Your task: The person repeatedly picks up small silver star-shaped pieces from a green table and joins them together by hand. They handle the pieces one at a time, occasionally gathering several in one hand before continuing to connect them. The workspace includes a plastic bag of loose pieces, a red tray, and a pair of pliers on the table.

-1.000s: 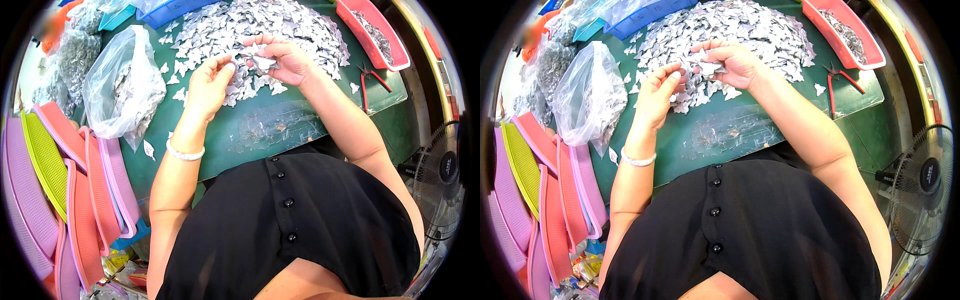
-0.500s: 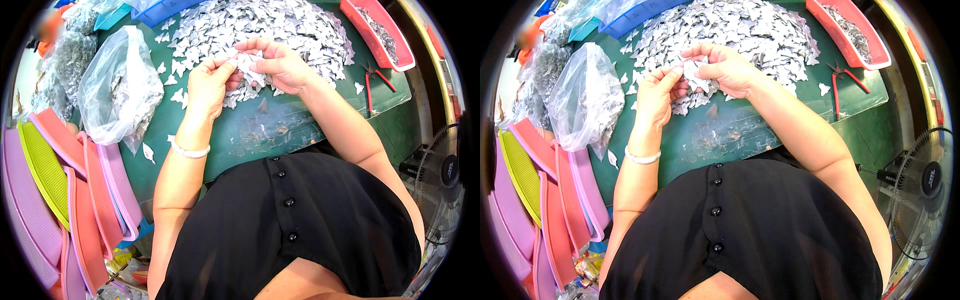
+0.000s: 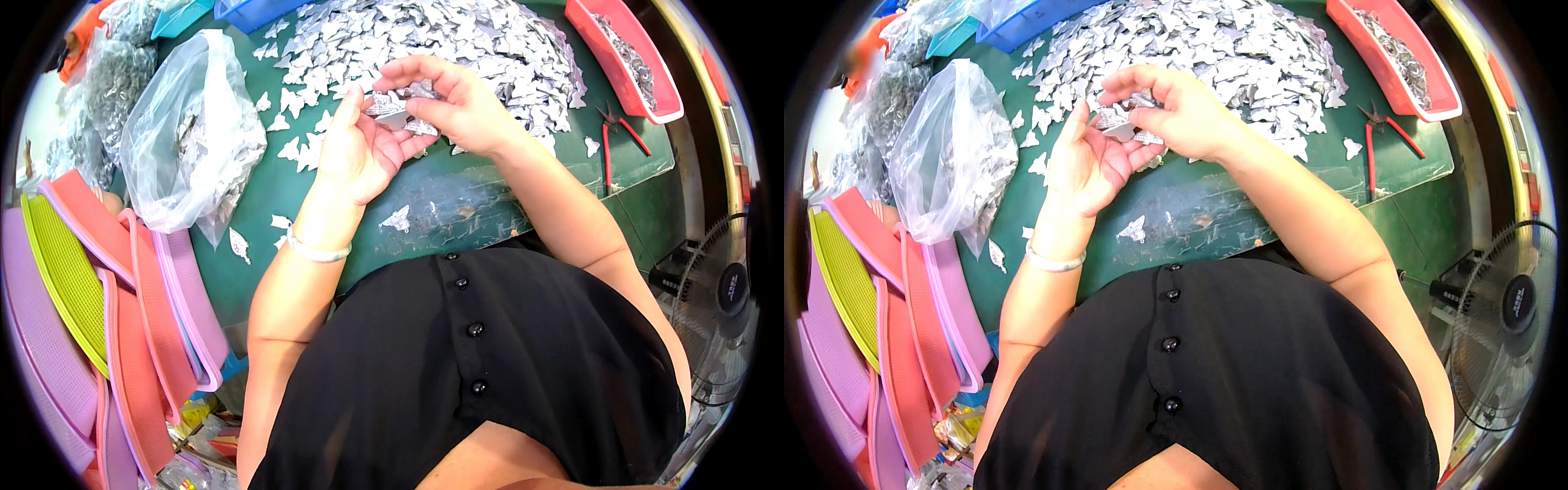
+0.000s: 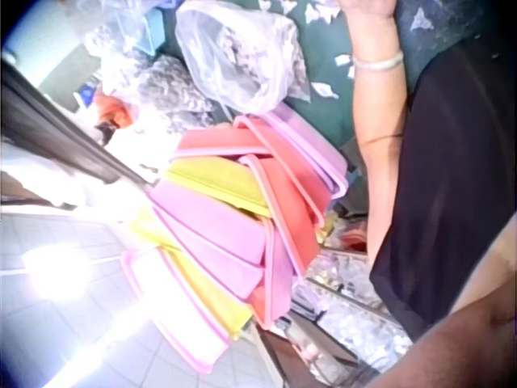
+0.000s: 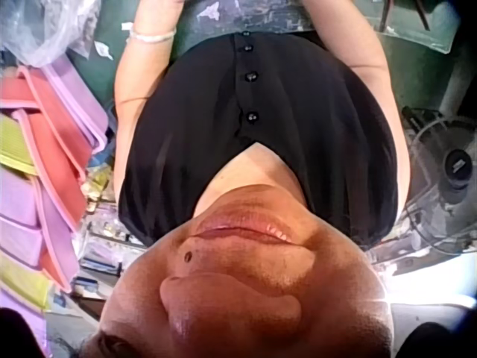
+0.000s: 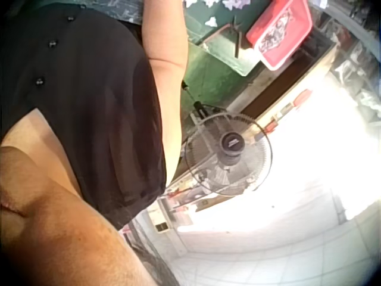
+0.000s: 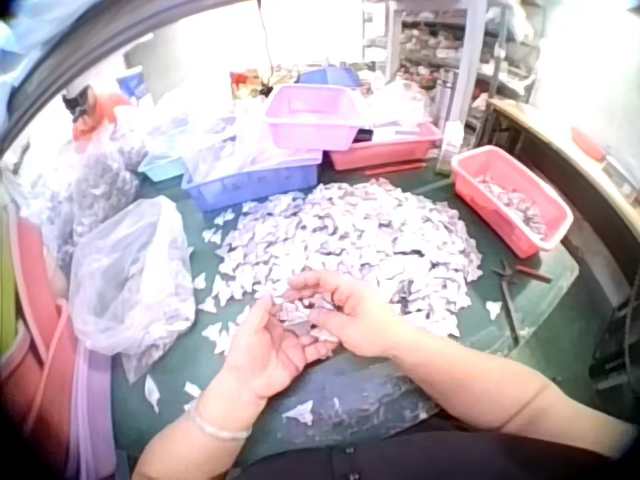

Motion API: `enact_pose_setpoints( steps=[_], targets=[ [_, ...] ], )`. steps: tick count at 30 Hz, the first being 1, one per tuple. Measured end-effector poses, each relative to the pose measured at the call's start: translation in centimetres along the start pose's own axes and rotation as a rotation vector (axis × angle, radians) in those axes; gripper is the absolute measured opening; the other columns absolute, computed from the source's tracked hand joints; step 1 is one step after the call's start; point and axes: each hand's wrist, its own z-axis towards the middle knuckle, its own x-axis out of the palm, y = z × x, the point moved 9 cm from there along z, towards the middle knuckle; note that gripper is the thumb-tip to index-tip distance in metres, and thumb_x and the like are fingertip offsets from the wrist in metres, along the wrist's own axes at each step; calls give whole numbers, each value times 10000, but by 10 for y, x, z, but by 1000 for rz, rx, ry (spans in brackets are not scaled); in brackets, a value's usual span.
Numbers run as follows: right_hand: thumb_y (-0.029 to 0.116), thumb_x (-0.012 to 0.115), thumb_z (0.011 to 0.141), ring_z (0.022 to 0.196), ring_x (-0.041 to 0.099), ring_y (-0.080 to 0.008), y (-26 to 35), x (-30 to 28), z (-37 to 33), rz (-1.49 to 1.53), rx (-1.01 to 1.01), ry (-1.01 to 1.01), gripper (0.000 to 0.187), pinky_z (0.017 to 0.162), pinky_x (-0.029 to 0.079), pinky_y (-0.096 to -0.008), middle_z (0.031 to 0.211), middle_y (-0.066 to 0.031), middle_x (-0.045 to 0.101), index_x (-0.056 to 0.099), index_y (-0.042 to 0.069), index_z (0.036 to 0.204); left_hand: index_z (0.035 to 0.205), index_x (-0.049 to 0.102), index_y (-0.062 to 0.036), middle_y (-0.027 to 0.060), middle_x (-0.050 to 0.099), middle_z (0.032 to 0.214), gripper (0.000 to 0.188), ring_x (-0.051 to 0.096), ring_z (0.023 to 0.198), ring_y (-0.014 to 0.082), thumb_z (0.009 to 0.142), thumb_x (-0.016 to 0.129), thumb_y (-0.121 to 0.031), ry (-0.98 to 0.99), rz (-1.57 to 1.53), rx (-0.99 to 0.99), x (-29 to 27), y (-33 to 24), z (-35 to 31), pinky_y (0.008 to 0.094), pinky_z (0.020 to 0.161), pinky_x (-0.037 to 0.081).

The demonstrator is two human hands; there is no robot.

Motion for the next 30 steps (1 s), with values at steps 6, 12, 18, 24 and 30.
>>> enact_pose_setpoints(
  steps=[6,12,18,24,30],
  targets=[
    [-65,481,769,910,577,-188,-7,-9,-1,560,116,-78,380,816,467,-286,1092,-156,544,463,-31,1147,1090,439,33,165,527,1067,318,530,983,336,890,366,-203,120,-106,-34,-8,2,7,466,889,427],
    [-67,420,781,1054,520,-262,-6,-13,1,694,57,48,457,925,408,-372,1199,-191,476,397,-13,1234,1174,396,75,217,487,1135,413,487,1052,376,780,388,-47,171,-64,-1,-5,-3,3,470,947,389],
    [-88,446,701,880,573,-236,0,-22,-2,727,71,-25,457,777,460,-337,1137,-198,517,462,-35,1154,1207,384,66,197,481,1137,447,504,1032,337,771,395,-31,193,-110,4,6,-8,-3,455,906,433],
    [-28,511,769,849,574,-211,-2,-29,-4,659,67,-13,336,759,460,-309,1028,-172,584,508,-29,1105,1186,392,56,201,480,1138,355,515,1008,331,866,410,-96,36,0,67,-10,-10,-1,456,864,469],
    [21,571,786,711,574,-122,3,-26,-6,520,93,-46,248,642,452,-229,910,-123,630,551,-16,1031,1161,413,68,208,494,1114,350,534,964,334,844,415,-79,108,-131,28,-5,-12,-2,468,876,457]
  ],
)
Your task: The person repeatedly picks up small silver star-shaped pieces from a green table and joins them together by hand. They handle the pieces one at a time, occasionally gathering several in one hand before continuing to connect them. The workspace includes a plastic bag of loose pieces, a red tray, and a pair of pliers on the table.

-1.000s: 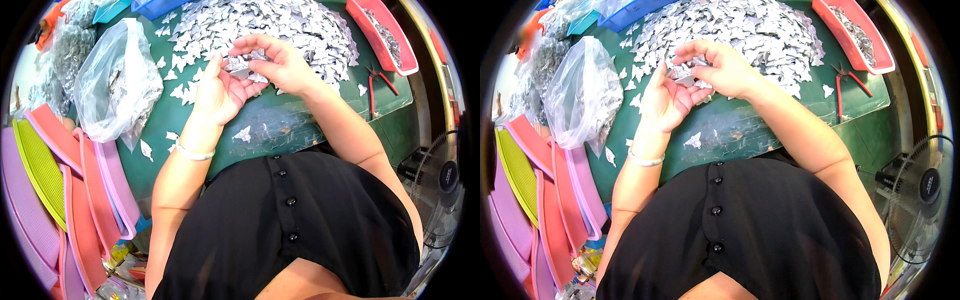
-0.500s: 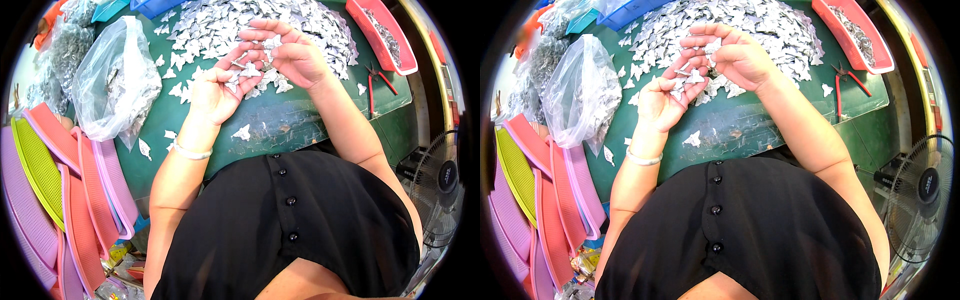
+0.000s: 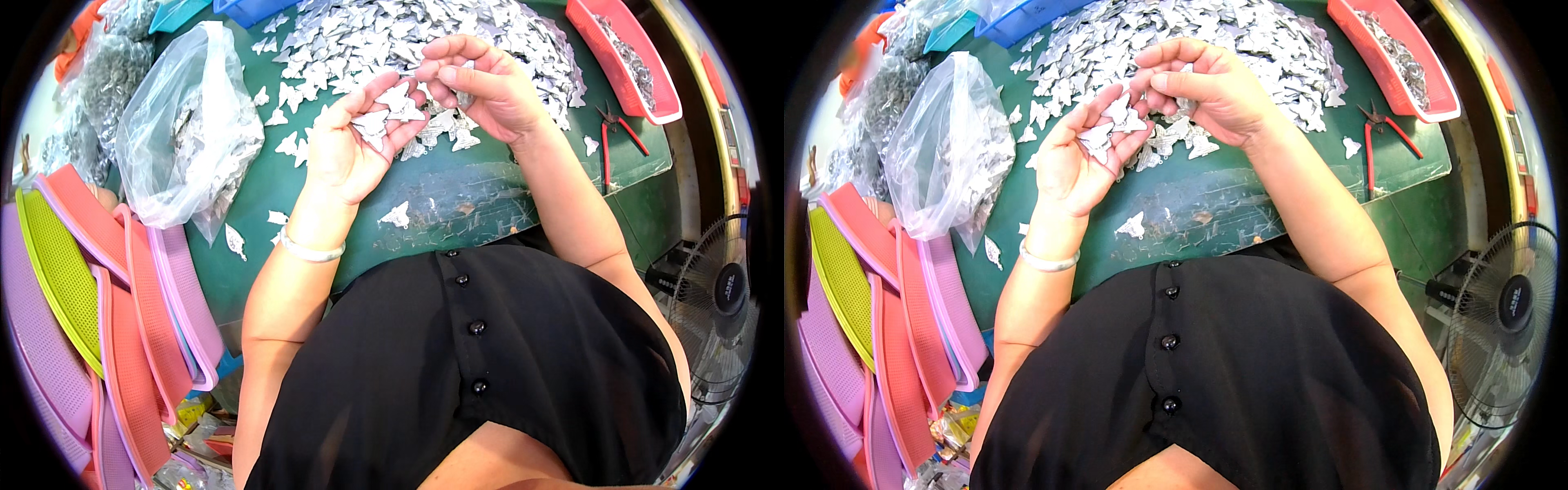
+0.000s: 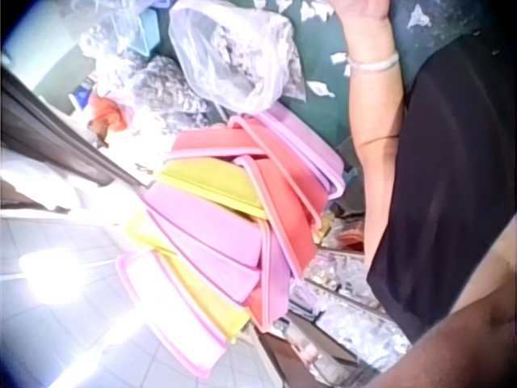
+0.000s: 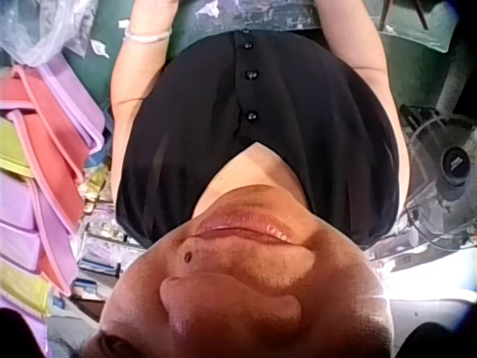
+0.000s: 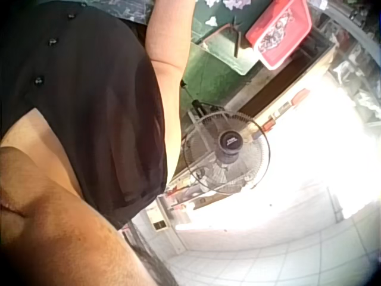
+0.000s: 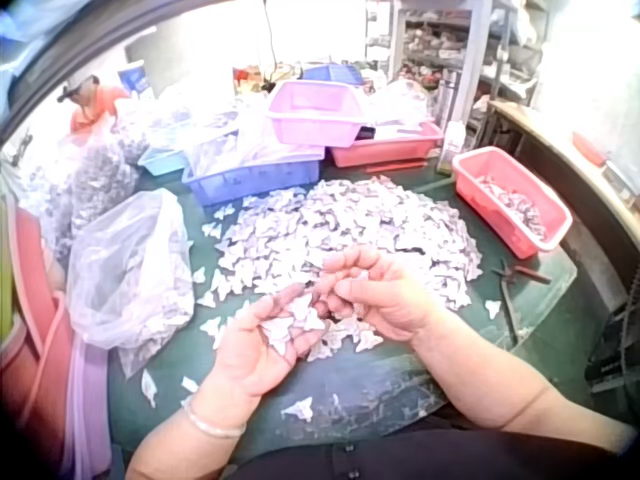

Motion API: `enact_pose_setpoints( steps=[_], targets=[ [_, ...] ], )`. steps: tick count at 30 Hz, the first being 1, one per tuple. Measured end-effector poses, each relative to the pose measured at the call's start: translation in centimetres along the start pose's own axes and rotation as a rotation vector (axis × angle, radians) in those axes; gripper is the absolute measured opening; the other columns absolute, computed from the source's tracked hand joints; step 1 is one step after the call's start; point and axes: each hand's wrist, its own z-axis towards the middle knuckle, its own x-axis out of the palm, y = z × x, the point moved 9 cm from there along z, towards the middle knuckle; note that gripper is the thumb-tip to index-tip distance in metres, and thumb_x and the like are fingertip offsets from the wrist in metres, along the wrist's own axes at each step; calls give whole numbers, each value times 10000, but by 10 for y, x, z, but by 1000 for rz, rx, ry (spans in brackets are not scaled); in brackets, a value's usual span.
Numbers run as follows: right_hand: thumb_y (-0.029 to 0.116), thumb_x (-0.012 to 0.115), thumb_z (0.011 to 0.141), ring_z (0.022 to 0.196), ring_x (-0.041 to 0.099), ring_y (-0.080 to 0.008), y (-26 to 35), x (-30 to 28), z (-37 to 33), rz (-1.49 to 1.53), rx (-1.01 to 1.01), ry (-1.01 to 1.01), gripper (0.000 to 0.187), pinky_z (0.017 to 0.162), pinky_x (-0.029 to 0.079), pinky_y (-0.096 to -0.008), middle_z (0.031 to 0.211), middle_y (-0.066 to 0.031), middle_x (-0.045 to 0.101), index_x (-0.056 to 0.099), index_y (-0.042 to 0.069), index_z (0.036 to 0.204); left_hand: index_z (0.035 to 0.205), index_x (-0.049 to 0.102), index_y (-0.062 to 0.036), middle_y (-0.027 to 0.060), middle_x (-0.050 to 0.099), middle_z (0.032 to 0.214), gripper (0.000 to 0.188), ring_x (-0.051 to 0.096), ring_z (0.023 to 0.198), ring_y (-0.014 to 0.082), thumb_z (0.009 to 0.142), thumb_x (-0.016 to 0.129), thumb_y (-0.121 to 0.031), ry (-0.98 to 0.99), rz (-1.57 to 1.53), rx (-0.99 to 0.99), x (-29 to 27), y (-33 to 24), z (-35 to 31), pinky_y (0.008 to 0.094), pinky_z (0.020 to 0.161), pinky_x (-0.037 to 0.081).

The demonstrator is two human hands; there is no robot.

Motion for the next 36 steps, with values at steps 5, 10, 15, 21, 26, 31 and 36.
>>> enact_pose_setpoints(
  steps=[5,10,15,21,26,31,36],
  targets=[
    [73,643,761,647,550,-67,-1,0,-3,-244,105,-26,211,537,421,-196,803,-61,631,590,-7,949,1250,313,109,244,419,1219,573,409,1147,376,691,408,26,188,-16,-24,8,-3,-3,488,1044,251],
    [97,682,724,568,510,-71,10,9,-6,-688,-43,-53,187,507,411,-210,689,0,585,620,16,881,1274,282,105,266,308,1303,690,308,1226,376,594,387,59,198,64,14,19,-3,-6,469,1057,231],
    [117,690,699,564,526,-119,13,19,-13,-1094,-144,-19,201,528,425,-243,657,-33,576,626,34,870,1287,258,106,272,249,1342,675,252,1262,371,636,417,26,239,2,-16,22,-3,-7,460,1064,214],
    [150,664,719,582,568,-231,23,37,-17,-1325,-459,40,177,538,444,-298,678,-93,598,628,38,851,1283,261,112,274,242,1348,585,255,1263,364,790,451,-141,206,-116,-45,19,-3,-6,453,1068,192],
    [131,628,757,585,556,-211,20,37,-14,-1242,-321,61,132,553,444,-283,673,-78,594,626,33,844,1269,286,112,285,292,1319,617,307,1229,373,866,449,-326,208,-151,-60,20,1,-5,449,1052,224],
    [94,555,822,577,509,-93,9,28,-9,-802,-88,22,131,517,401,-210,686,-10,593,618,10,899,1134,450,96,266,453,1158,511,463,1069,357,885,412,-348,103,-165,-37,15,0,-5,440,947,376],
    [37,484,820,577,472,-80,1,19,-7,32,162,95,253,503,372,-187,871,-87,606,536,-39,1056,1101,482,76,207,519,1052,448,510,1001,312,891,424,-316,41,-20,-19,5,0,-5,426,910,409]
  ],
)
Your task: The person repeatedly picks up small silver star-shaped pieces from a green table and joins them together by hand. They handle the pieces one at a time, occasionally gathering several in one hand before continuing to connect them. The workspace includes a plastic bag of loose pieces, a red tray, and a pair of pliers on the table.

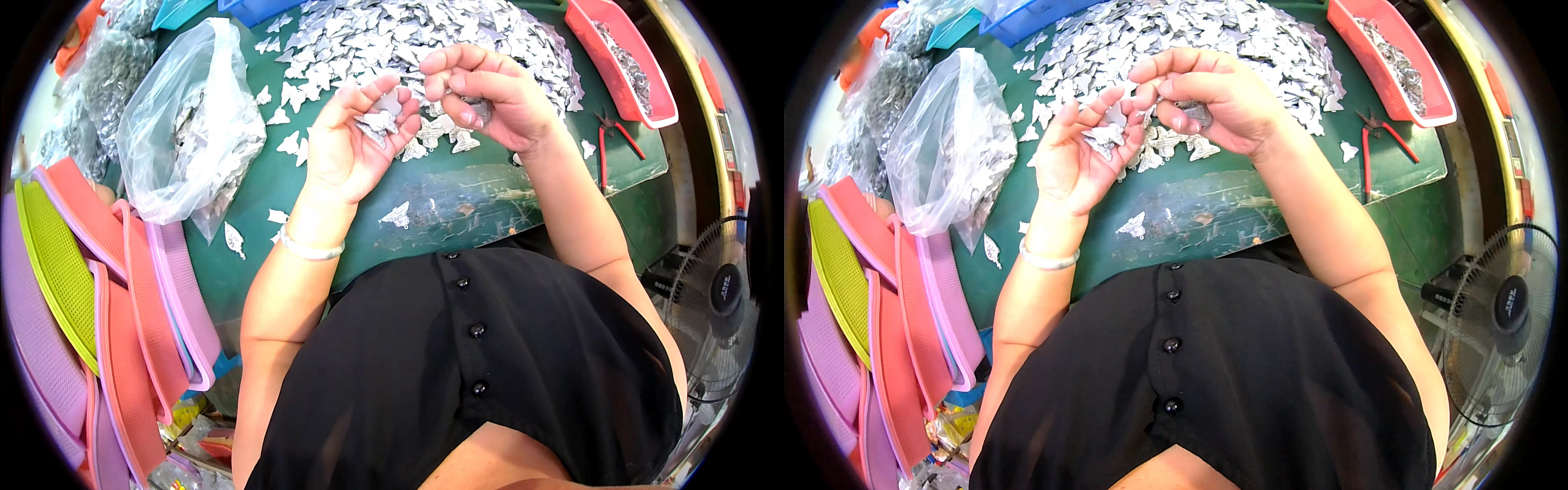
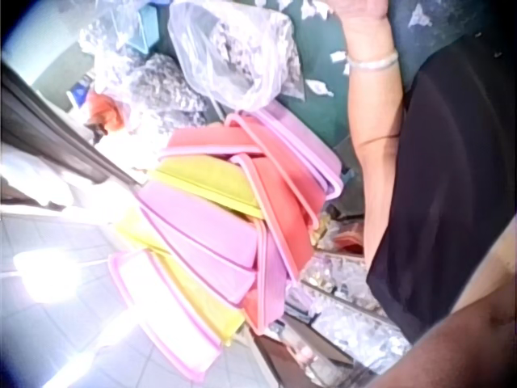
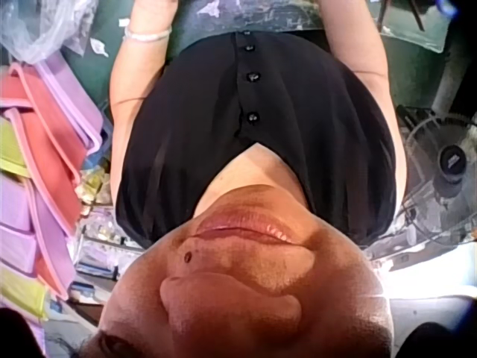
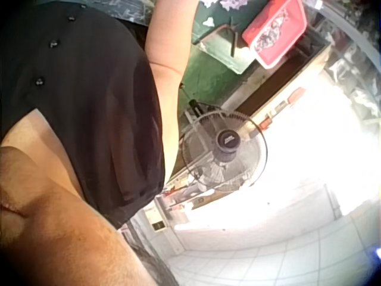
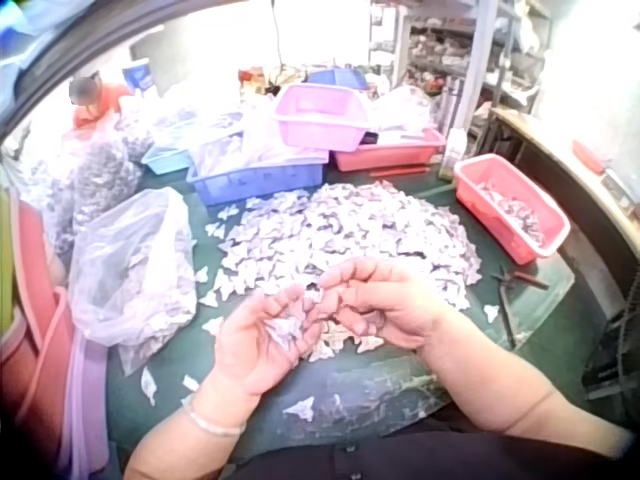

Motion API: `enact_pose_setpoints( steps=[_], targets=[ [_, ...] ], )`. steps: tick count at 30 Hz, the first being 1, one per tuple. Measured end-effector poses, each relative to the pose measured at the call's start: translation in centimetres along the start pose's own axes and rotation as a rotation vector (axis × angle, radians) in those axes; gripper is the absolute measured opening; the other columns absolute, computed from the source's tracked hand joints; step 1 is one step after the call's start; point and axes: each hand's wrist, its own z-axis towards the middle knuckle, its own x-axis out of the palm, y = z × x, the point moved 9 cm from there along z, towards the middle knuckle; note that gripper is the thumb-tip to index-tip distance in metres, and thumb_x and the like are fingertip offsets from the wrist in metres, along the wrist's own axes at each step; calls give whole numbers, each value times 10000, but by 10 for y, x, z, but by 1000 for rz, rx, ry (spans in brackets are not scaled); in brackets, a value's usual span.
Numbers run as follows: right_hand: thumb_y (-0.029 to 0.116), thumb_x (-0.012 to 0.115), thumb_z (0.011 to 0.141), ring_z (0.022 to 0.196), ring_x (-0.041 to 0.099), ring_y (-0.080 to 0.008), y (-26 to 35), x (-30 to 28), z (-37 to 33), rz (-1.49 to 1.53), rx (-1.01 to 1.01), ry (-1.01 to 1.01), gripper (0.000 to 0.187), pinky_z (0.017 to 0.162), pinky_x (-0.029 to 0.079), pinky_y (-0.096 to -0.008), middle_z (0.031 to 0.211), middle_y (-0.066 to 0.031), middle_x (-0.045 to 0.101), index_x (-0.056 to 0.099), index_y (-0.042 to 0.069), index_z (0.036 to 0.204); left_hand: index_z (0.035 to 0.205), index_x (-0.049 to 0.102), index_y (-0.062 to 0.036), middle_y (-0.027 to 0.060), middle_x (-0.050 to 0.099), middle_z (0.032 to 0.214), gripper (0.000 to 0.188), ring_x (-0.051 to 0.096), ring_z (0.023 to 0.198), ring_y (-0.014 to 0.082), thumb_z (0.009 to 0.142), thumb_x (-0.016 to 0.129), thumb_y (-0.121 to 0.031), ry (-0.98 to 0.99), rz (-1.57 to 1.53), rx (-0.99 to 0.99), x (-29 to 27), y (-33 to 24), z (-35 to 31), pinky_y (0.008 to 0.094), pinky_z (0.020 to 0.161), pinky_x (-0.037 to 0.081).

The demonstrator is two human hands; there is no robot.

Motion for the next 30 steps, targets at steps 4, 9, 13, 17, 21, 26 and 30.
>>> enact_pose_setpoints(
  steps=[4,9,13,17,21,26,30],
  targets=[
    [11,451,810,603,505,-106,-6,8,6,222,14,70,275,517,413,-219,947,-174,607,511,-61,1068,1087,531,31,135,562,1034,371,537,944,271,904,411,-269,10,150,-46,5,11,-1,379,858,442],
    [17,461,810,615,523,-125,-13,5,10,196,38,-12,286,585,447,-228,1002,-194,590,504,-60,1082,1144,502,14,102,550,1112,361,541,934,267,913,374,-232,66,177,-26,9,11,0,355,831,455],
    [12,452,805,637,533,-128,-6,0,6,120,-9,-56,298,581,437,-224,1024,-182,578,504,-45,1093,1166,462,48,162,532,1123,388,545,959,291,911,365,-228,-28,207,-49,-1,11,-1,392,863,447],
    [-16,427,777,704,530,-145,-3,-13,3,152,-20,-113,334,626,431,-239,1037,-176,557,492,-47,1103,1157,453,70,196,521,1123,406,541,985,312,914,354,-240,56,128,-55,7,12,-1,424,897,431],
    [-56,400,735,783,508,-168,0,-14,2,220,-54,-162,378,690,430,-266,1041,-184,537,477,-63,1105,1178,430,64,180,526,1127,418,528,1011,305,920,334,-250,49,83,-56,11,15,-1,454,910,419],
    [-91,380,696,803,490,-177,-1,-9,7,241,-110,-218,410,727,433,-282,1000,-175,539,482,-71,1093,1172,425,56,143,537,1132,398,505,1048,267,931,304,-236,59,94,-60,9,18,0,474,906,419],
    [-95,375,679,811,488,-177,-3,-6,12,236,-135,-229,427,745,433,-282,1000,-168,534,484,-73,1092,1142,452,48,133,544,1127,376,487,1072,255,934,300,-226,131,69,-53,15,18,-3,469,905,424]
  ],
)
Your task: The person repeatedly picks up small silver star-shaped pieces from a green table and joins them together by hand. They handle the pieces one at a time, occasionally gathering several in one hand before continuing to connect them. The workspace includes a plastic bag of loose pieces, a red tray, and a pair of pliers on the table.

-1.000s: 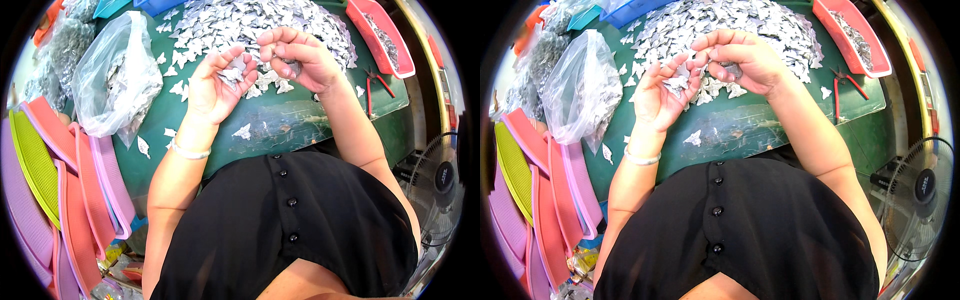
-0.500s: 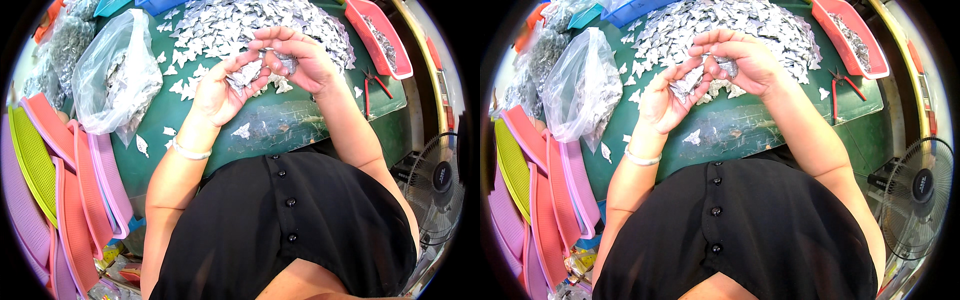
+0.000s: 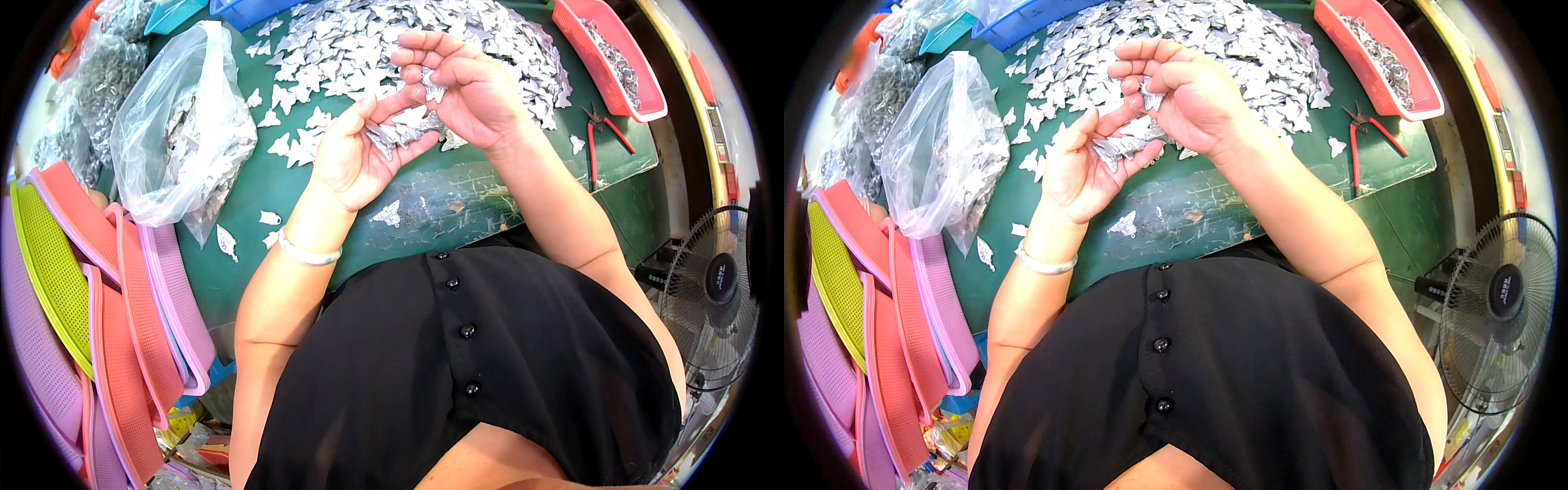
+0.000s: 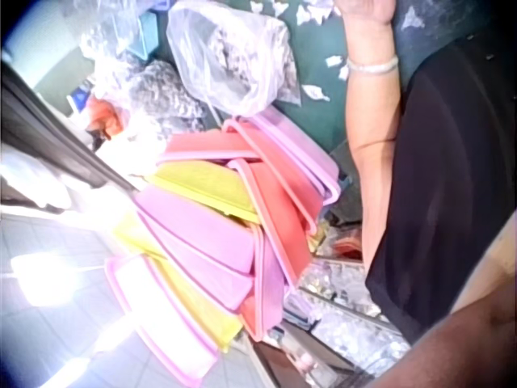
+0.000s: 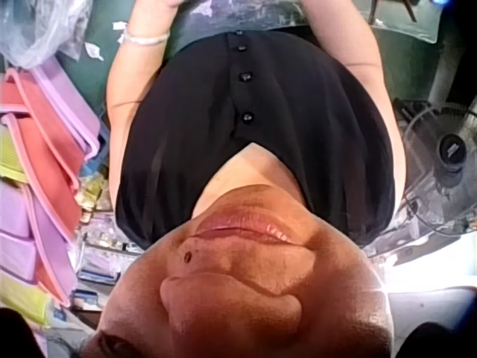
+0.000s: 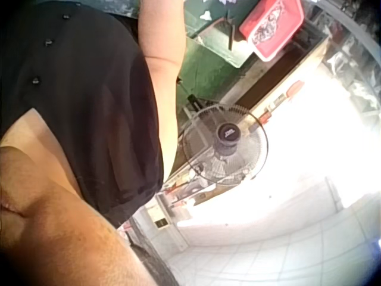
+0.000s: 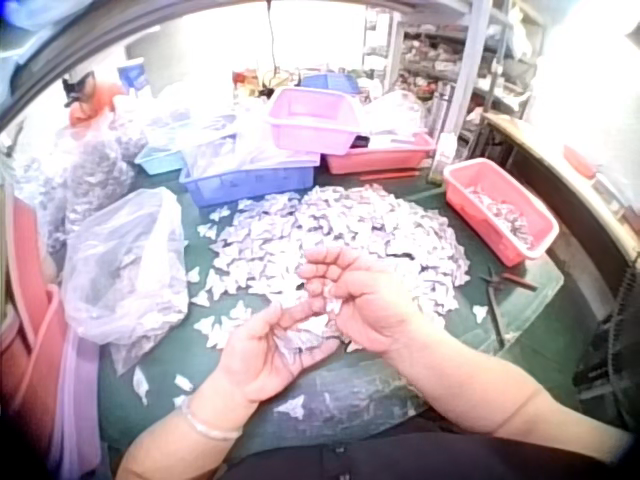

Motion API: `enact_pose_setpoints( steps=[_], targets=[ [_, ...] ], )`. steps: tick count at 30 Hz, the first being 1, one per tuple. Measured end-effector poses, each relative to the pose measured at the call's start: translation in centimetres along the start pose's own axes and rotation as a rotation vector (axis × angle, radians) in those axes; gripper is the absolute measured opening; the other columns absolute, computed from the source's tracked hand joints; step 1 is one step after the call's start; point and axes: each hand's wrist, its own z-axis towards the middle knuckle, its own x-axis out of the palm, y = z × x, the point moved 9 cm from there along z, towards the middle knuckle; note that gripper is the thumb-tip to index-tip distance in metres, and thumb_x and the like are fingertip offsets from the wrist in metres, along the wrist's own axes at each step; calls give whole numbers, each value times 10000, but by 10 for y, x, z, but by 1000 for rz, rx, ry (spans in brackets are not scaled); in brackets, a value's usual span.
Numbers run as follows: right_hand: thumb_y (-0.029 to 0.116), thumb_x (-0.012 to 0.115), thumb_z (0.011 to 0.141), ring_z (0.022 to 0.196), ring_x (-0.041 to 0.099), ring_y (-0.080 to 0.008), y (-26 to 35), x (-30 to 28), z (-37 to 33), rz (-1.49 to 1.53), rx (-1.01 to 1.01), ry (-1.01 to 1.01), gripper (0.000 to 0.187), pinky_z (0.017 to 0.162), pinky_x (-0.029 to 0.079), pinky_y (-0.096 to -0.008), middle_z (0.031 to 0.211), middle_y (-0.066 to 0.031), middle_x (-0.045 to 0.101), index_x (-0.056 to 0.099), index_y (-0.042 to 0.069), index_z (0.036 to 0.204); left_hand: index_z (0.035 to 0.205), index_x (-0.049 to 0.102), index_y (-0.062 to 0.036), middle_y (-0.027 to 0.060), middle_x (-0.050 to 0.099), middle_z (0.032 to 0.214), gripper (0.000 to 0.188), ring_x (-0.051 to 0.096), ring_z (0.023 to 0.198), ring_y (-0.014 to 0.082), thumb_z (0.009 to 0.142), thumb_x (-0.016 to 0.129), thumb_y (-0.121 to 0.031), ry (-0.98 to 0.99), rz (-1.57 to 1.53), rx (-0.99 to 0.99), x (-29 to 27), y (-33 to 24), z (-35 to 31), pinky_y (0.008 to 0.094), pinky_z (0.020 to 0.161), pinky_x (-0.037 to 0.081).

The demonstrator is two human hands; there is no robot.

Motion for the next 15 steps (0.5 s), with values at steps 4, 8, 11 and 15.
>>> enact_pose_setpoints(
  steps=[4,8,11,15],
  targets=[
    [-90,374,680,809,490,-181,1,-2,2,39,-28,21,422,749,433,-286,1008,-173,529,483,-75,1088,1133,459,39,140,563,1093,359,517,1030,267,923,342,-227,-116,41,30,-5,-4,0,428,881,446],
    [-88,376,684,792,496,-188,10,-1,1,100,-43,49,401,757,439,-302,998,-179,529,488,-78,1068,1124,462,37,103,565,894,332,528,804,218,877,454,-185,-65,-69,-41,-17,-2,2,306,702,463],
    [-82,378,686,814,509,-198,10,-1,-1,112,-34,50,402,776,443,-318,1001,-183,531,486,-78,1073,1151,449,40,69,431,765,375,423,697,158,830,520,-141,-3,-115,28,-13,-9,0,238,575,403],
    [-52,392,700,873,527,-228,5,-1,-2,140,-13,60,391,821,438,-343,1014,-188,537,482,-77,1079,1160,442,42,127,490,879,427,468,743,186,818,539,-193,1,-164,33,-14,-10,1,236,565,410]
  ],
)
